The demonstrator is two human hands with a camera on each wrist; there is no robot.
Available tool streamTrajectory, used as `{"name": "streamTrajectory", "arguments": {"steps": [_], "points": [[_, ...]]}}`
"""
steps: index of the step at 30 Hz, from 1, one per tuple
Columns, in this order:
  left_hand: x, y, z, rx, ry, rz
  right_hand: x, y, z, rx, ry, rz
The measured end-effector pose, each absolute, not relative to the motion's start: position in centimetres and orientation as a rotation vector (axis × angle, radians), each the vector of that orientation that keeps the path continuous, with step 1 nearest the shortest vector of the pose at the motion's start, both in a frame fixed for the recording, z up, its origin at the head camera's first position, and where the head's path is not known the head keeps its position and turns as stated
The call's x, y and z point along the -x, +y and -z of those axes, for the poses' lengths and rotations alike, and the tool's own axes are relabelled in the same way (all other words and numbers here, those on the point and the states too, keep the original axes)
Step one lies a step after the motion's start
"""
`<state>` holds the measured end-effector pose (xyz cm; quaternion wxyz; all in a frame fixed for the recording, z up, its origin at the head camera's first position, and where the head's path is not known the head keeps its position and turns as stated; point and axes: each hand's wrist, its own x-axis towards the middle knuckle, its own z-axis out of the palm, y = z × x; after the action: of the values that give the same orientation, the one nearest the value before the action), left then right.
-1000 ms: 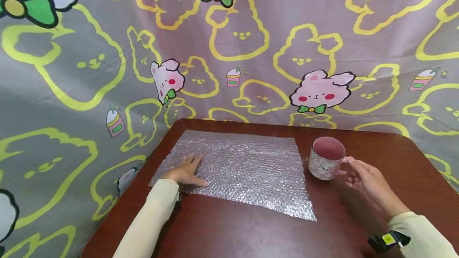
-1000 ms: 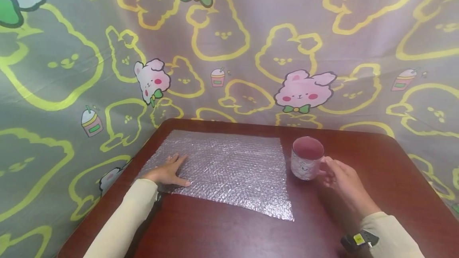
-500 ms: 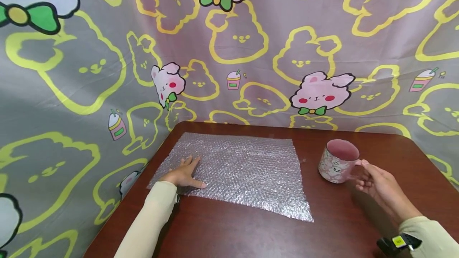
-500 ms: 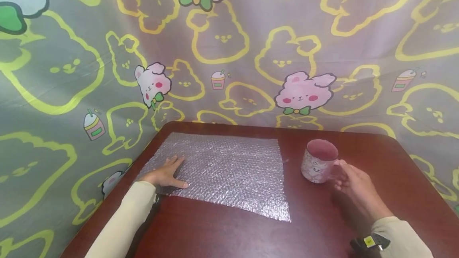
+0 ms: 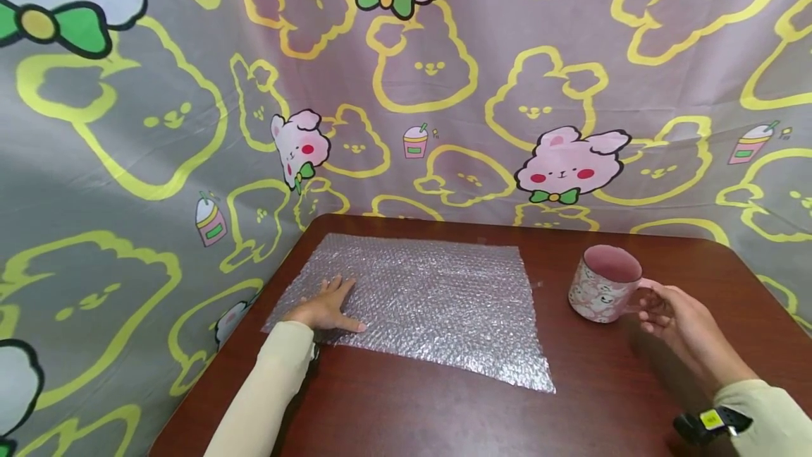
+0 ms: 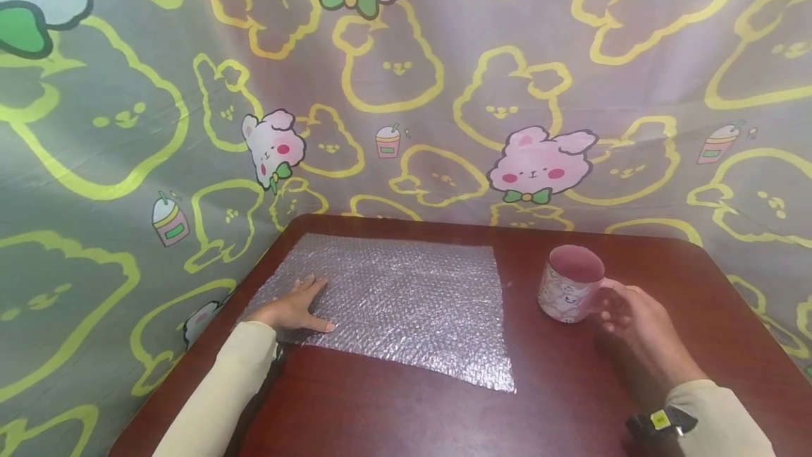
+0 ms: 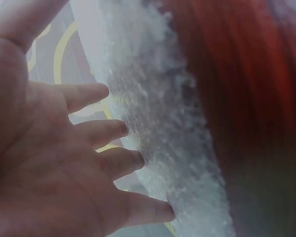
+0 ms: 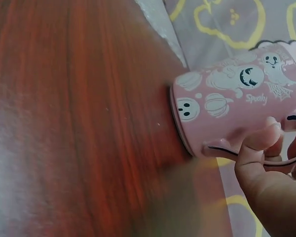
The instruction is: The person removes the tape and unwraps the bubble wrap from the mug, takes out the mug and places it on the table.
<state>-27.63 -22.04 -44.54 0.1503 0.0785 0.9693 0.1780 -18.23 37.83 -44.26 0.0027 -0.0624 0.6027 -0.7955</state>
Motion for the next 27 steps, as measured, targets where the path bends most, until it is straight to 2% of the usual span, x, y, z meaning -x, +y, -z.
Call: {"name": "streamTrajectory", "arguments": {"steps": [10, 19, 27], "points": [[27.8, -21.9, 44.6, -0.229, 2.799, -0.476, 18.7, 39.0, 44.0, 0.194, 1.902, 2.478], [28.1, -21.6, 44.7, -0.248, 2.788, -0.492, 19.2, 40.1, 44.0, -0.052, 2.213, 2.373], [27.1, -22.3, 44.9, -0.262, 2.793, -0.516, 17.4, 39.1, 44.3, -0.205, 2.998, 1.511]]}}
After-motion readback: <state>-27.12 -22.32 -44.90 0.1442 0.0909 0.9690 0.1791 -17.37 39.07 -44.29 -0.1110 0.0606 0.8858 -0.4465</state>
